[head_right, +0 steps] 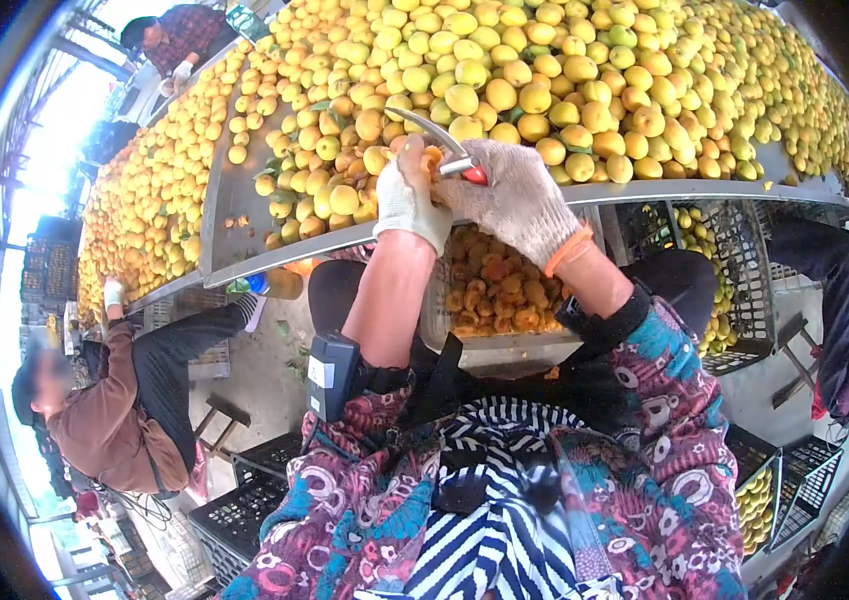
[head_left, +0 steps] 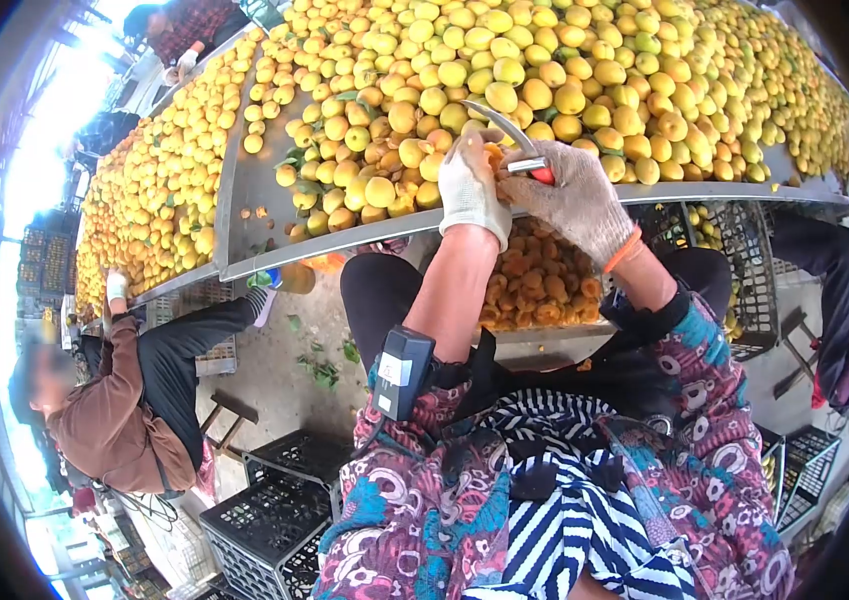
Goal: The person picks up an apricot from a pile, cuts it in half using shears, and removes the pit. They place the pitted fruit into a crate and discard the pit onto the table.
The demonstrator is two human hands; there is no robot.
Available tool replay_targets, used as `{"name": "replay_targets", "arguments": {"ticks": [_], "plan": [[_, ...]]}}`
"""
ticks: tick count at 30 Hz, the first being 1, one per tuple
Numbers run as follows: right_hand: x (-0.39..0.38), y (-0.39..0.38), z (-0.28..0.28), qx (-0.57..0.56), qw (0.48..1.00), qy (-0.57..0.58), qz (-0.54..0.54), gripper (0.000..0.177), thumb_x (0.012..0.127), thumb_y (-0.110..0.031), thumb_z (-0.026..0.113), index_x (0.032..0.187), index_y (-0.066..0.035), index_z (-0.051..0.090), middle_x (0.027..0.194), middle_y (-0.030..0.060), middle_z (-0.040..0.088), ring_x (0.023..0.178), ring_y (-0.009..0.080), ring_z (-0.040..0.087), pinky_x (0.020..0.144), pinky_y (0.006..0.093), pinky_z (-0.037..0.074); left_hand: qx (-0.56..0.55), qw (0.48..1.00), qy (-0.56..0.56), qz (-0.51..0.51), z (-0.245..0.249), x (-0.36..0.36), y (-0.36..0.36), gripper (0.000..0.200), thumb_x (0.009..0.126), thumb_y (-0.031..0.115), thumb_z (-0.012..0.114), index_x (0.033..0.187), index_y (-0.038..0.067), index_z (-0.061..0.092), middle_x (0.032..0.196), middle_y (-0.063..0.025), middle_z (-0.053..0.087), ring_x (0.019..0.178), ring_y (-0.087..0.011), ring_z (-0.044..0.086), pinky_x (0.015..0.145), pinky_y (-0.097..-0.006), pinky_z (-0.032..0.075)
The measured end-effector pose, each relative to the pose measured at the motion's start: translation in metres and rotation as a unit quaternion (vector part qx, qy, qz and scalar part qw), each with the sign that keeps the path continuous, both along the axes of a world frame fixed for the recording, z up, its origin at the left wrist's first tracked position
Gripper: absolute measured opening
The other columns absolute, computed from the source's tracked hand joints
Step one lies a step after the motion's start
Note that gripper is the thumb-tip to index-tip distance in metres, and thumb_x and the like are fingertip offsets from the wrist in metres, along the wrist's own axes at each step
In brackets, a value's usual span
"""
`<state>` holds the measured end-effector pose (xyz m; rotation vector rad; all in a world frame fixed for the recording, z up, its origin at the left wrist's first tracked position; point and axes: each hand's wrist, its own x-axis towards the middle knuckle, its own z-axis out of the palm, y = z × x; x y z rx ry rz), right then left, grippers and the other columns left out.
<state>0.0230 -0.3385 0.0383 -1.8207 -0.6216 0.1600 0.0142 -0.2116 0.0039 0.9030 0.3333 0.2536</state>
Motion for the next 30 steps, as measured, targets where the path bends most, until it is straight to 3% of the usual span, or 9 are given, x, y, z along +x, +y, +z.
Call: {"name": "replay_targets", "arguments": {"ticks": [4,7,10,16,17,20,22,26,30], "plan": [[-0.020,-0.010,0.007,0.103,0.956,0.273,-0.031,0.024,0.083,-0.022,0.069,0.093,-0.001,0.063,0.060,0.0014,0.055,0.047,0.0059,0.050,0.044,0.0208,0.040,-0.142,0.983,0.114,0.002,0.012,-0.006,-0.015,0.024,0.093,0.027,0.045,0.091,0.005,0.054,0.081,-0.0089,0.055,0.071,-0.0245,0.060,0.060,-0.0375,0.049],[-0.024,-0.007,-0.015,-0.020,0.994,-0.103,-0.041,0.029,0.080,-0.019,0.070,0.104,-0.004,0.063,0.072,0.0131,0.062,0.066,0.0171,0.062,0.064,0.0312,0.050,-0.167,0.974,0.152,0.029,-0.009,-0.006,-0.022,0.022,0.093,0.026,0.046,0.088,0.007,0.056,0.076,-0.0051,0.054,0.065,-0.0190,0.056,0.058,-0.0341,0.047],[-0.031,-0.012,-0.009,-0.147,0.973,-0.177,-0.024,0.026,0.080,-0.015,0.068,0.103,-0.003,0.063,0.074,0.0127,0.064,0.069,0.0179,0.064,0.066,0.0315,0.050,-0.105,0.985,0.139,0.011,-0.032,-0.007,-0.017,0.019,0.089,0.025,0.048,0.089,0.007,0.055,0.076,-0.0046,0.054,0.064,-0.0190,0.056,0.059,-0.0323,0.047],[-0.039,-0.011,0.007,0.088,0.958,0.274,0.021,0.015,0.085,-0.012,0.065,0.095,-0.001,0.063,0.059,0.0004,0.056,0.043,0.0077,0.052,0.039,0.0209,0.038,-0.252,0.959,0.115,0.056,-0.038,-0.019,0.000,0.024,0.096,0.029,0.045,0.101,0.007,0.052,0.077,-0.0095,0.057,0.058,-0.0216,0.054,0.053,-0.0371,0.049],[-0.039,-0.004,0.004,0.136,0.963,0.231,-0.009,0.013,0.086,-0.013,0.065,0.092,-0.002,0.063,0.055,-0.0013,0.053,0.035,0.0046,0.043,0.033,0.0178,0.029,-0.267,0.956,0.109,0.057,-0.048,-0.019,0.010,0.023,0.095,0.028,0.046,0.100,0.007,0.052,0.073,-0.0088,0.056,0.055,-0.0198,0.053,0.048,-0.0356,0.047],[-0.023,0.023,0.031,0.156,0.977,0.039,-0.137,0.021,0.086,-0.015,0.066,0.100,0.000,0.062,0.056,-0.0026,0.053,0.038,0.0043,0.043,0.036,0.0192,0.032,-0.157,0.987,0.027,0.027,-0.051,-0.040,0.014,0.023,0.093,0.028,0.047,0.098,0.006,0.053,0.068,-0.0081,0.055,0.052,-0.0194,0.052,0.044,-0.0331,0.045],[-0.012,0.043,0.068,0.171,0.974,0.105,-0.106,0.026,0.086,-0.019,0.066,0.105,-0.001,0.061,0.060,-0.0037,0.052,0.044,0.0038,0.044,0.039,0.0198,0.033,-0.221,0.970,0.087,0.044,-0.064,-0.038,0.000,0.020,0.091,0.021,0.050,0.098,0.003,0.055,0.065,-0.0079,0.055,0.054,-0.0183,0.055,0.042,-0.0329,0.045],[0.045,0.097,0.055,0.112,0.990,0.028,-0.086,0.033,0.085,-0.021,0.065,0.111,-0.002,0.057,0.066,-0.0032,0.053,0.044,0.0029,0.041,0.038,0.0204,0.031,0.334,0.938,0.020,-0.095,-0.094,-0.050,-0.020,0.016,0.086,0.011,0.059,0.095,-0.001,0.061,0.081,-0.0080,0.064,0.072,-0.0163,0.061,0.069,-0.0277,0.049],[0.051,0.083,0.057,0.211,0.967,0.139,-0.039,0.041,0.085,-0.020,0.063,0.121,-0.006,0.046,0.071,-0.0039,0.051,0.045,0.0036,0.042,0.037,0.0196,0.033,0.246,0.967,0.021,-0.059,-0.053,-0.061,0.006,0.020,0.074,0.012,0.071,0.091,0.004,0.063,0.082,-0.0129,0.066,0.074,-0.0207,0.066,0.067,-0.0312,0.050]]}}
